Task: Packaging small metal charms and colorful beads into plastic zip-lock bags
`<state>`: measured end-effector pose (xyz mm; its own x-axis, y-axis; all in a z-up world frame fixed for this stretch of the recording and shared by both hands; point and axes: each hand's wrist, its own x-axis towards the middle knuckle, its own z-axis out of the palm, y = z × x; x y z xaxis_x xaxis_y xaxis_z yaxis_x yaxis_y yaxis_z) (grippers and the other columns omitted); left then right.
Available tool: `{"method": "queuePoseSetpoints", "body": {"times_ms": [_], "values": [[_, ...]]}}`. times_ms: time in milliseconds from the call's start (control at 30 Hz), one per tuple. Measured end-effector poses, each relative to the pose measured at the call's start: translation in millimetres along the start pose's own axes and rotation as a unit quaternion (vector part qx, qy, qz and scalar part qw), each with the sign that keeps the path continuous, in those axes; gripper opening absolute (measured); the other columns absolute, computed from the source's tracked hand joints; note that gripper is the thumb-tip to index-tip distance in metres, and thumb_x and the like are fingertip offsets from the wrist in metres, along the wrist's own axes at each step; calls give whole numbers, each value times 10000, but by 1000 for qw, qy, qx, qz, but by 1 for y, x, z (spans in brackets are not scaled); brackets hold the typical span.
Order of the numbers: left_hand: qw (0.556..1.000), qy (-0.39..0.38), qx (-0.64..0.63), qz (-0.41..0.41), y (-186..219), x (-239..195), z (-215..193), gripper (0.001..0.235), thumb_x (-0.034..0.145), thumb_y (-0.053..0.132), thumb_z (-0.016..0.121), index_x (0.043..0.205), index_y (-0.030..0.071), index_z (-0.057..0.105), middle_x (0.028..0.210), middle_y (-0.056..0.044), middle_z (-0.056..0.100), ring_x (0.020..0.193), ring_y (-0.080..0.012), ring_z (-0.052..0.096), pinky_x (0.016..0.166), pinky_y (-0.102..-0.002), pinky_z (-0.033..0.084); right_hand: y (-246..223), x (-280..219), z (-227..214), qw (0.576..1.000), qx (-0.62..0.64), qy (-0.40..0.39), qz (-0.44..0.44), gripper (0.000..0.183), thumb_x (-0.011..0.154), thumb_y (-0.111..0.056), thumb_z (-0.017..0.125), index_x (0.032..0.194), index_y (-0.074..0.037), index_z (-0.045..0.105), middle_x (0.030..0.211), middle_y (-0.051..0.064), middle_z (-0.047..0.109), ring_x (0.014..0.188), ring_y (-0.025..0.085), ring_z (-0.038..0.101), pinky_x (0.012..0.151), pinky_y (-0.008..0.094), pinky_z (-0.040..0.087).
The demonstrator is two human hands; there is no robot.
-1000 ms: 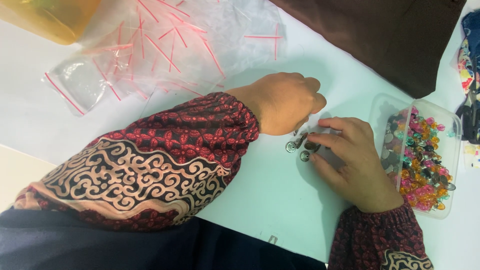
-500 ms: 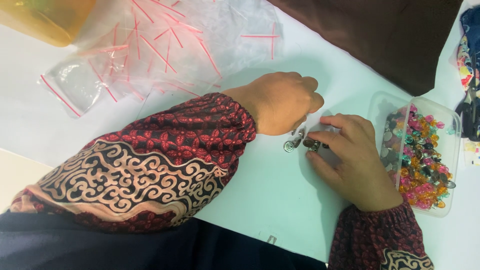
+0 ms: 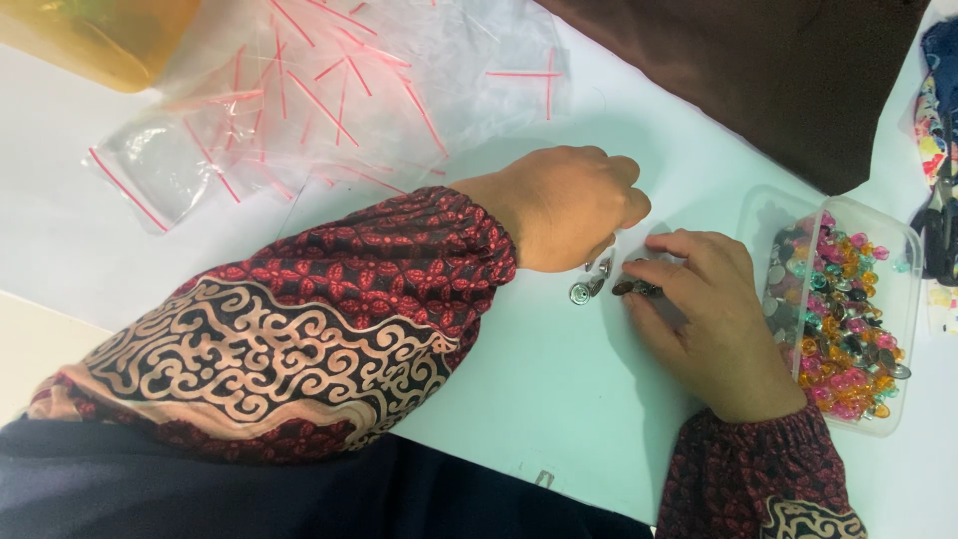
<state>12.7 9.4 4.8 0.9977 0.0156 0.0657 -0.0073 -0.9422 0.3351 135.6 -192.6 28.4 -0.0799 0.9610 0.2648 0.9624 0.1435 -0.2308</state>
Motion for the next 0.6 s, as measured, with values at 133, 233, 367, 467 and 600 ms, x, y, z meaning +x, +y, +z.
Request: {"method": "queuePoseSetpoints", "body": {"times_ms": [133, 233, 367, 467, 600], "values": [[1000, -26, 1, -7, 1, -1, -2, 156, 947, 227, 594, 1081, 172, 652, 1035, -59, 585, 886, -307, 601, 623, -462, 510, -3, 0, -1, 1000, -2, 2, 1, 249, 913, -109, 747, 1159, -96, 711, 1289, 116, 611, 1153, 329, 571, 1084, 478, 410], [1000, -17, -6, -8, 1, -2, -3, 149, 965, 265, 616, 1071, 168, 655, 1049, -66, 594, 908, -332, 609, 651, -484, 517, -3, 1, -1, 1000, 1, 4, -5, 233, 914, -114, 744, 1145, -101, 717, 1273, 114, 618, 1114, 319, 575, 1075, 472, 407], [1000, -20, -10, -11, 1, -1, -2, 136, 957, 247, 601, 1058, 172, 653, 1040, -62, 590, 911, -324, 603, 639, -482, 512, 0, 0, 1, 1000, 3, 4, -9, 231, 921, -116, 734, 1151, -111, 711, 1269, 119, 614, 1120, 329, 582, 1077, 485, 407], [1000, -7, 4, -4, 0, 0, 1, 169, 961, 274, 601, 1089, 180, 660, 1047, -68, 596, 910, -329, 608, 644, -481, 518, -2, 0, -1, 1000, 3, -3, -2, 242, 916, -121, 732, 1157, -110, 714, 1270, 120, 614, 1143, 333, 580, 1083, 487, 407], [1000, -17, 6, -7, 2, 0, -2, 222, 972, 271, 571, 1148, 169, 661, 1079, -94, 596, 937, -340, 609, 655, -488, 523, -1, 0, 0, 1000, -3, -12, 3, 251, 909, -163, 743, 1152, -103, 716, 1265, 121, 619, 1130, 318, 592, 1071, 482, 407]]}}
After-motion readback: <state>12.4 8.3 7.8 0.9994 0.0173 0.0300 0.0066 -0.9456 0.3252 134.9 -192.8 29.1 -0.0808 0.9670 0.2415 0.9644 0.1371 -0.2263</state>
